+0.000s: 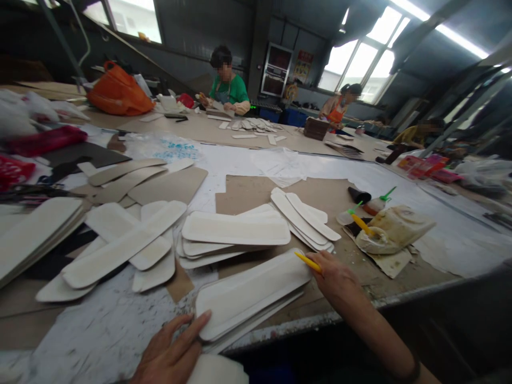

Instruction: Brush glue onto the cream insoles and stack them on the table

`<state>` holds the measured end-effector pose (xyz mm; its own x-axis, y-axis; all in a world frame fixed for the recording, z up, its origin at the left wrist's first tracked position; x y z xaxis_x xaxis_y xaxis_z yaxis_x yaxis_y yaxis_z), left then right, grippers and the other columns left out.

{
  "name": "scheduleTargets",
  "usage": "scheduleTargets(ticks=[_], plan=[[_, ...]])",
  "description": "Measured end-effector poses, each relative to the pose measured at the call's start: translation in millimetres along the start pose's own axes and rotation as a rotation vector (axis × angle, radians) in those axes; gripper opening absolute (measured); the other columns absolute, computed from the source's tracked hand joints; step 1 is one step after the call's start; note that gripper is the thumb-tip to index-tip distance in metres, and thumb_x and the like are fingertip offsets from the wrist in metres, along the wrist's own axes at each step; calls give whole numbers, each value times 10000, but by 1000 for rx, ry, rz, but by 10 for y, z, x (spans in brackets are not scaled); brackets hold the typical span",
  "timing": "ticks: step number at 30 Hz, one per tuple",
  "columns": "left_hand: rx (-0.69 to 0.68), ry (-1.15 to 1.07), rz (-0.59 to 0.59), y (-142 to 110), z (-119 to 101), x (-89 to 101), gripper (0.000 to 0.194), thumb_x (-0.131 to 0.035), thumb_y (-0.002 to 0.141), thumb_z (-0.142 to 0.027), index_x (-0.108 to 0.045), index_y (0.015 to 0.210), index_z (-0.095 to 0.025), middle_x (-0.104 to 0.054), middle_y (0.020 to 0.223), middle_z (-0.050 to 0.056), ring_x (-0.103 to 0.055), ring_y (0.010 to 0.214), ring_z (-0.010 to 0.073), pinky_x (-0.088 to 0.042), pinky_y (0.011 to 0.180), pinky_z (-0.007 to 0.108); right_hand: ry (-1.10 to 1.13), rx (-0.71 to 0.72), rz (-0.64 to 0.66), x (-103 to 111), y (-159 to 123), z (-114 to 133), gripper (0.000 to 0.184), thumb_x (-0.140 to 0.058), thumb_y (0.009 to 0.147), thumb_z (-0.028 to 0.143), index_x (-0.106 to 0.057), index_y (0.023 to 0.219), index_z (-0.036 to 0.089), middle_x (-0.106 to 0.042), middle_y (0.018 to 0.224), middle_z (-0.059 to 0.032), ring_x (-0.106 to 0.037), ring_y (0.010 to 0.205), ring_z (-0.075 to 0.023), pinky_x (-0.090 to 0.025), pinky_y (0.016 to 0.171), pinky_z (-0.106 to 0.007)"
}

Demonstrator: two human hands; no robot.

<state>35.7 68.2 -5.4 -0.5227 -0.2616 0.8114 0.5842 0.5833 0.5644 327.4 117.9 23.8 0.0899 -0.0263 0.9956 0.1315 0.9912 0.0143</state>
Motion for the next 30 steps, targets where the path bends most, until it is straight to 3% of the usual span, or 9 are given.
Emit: scheduleTargets(ticks=[4, 7, 13, 18, 22, 26, 30], plan=[[95, -52, 77, 18, -49, 31, 211, -402, 806, -108, -600, 779, -177, -585, 1196, 58, -486, 1082, 242, -447, 874, 334, -219, 14, -26, -118, -92, 79, 337, -389, 809, 70, -573, 1083, 142, -587, 925, -107, -547, 859, -234, -434, 645, -306], [156, -61, 96, 20, -57, 103, 300, -379, 745, 10, -601, 842, -166, -555, 1235, 51, -446, 1144, 228, -445, 915, 335, -259, 79, -55, -199, -115, 120, 331, -396, 824, 101, -566, 1101, 158, -572, 965, -115, -533, 883, -244, -444, 618, -304], [159, -79, 76, -62, -81, 219, 314, -355, 768, 9, -592, 894, -154, -523, 1267, 78, -385, 1224, 202, -412, 969, 292, -267, 124, -100, -177, -156, 207, 341, -375, 840, 127, -558, 1124, 172, -571, 964, -112, -517, 868, -240, -449, 606, -310], [114, -78, 12, -178, -44, 210, 307, -358, 766, -11, -575, 920, -165, -513, 1274, 84, -381, 1233, 188, -364, 1003, 278, -107, 96, -44, -196, -142, 202, 373, -384, 796, 87, -566, 1111, 169, -571, 937, -102, -526, 867, -210, -445, 694, -298], [100, -85, -43, -240, -30, 162, 315, -341, 770, -35, -563, 958, -156, -521, 1260, 110, -396, 1222, 183, -353, 1008, 269, 132, 104, -21, -177, -89, 163, 278, -367, 829, 208, -593, 986, 172, -574, 873, -93, -543, 844, -208, -435, 762, -330], [102, -67, -72, -270, -49, 124, 381, -262, 767, 19, -556, 957, -132, -528, 1237, 146, -412, 1210, 163, -336, 1018, 265, 358, -2, -8, -143, -40, 82, 265, -360, 829, 360, -563, 817, 191, -575, 796, -63, -556, 748, -196, -444, 708, -326], [97, -92, -99, -293, -54, 122, 288, -340, 817, -75, -541, 1017, -121, -531, 1231, 160, -442, 1187, 178, -370, 994, 258, 403, -41, 4, -155, -6, 70, 288, -338, 807, 384, -546, 777, 187, -576, 724, -52, -550, 705, -197, -434, 674, -321]])
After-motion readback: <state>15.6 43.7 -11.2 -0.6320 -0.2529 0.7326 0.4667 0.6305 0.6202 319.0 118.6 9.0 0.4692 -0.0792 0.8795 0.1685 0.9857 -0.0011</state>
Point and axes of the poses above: each hand's wrist, its own y-axis towards the middle knuckle, its own x-axis out of the back of the hand, z = x × y, the point moved 8 cm from there along y, towards the middle knuckle
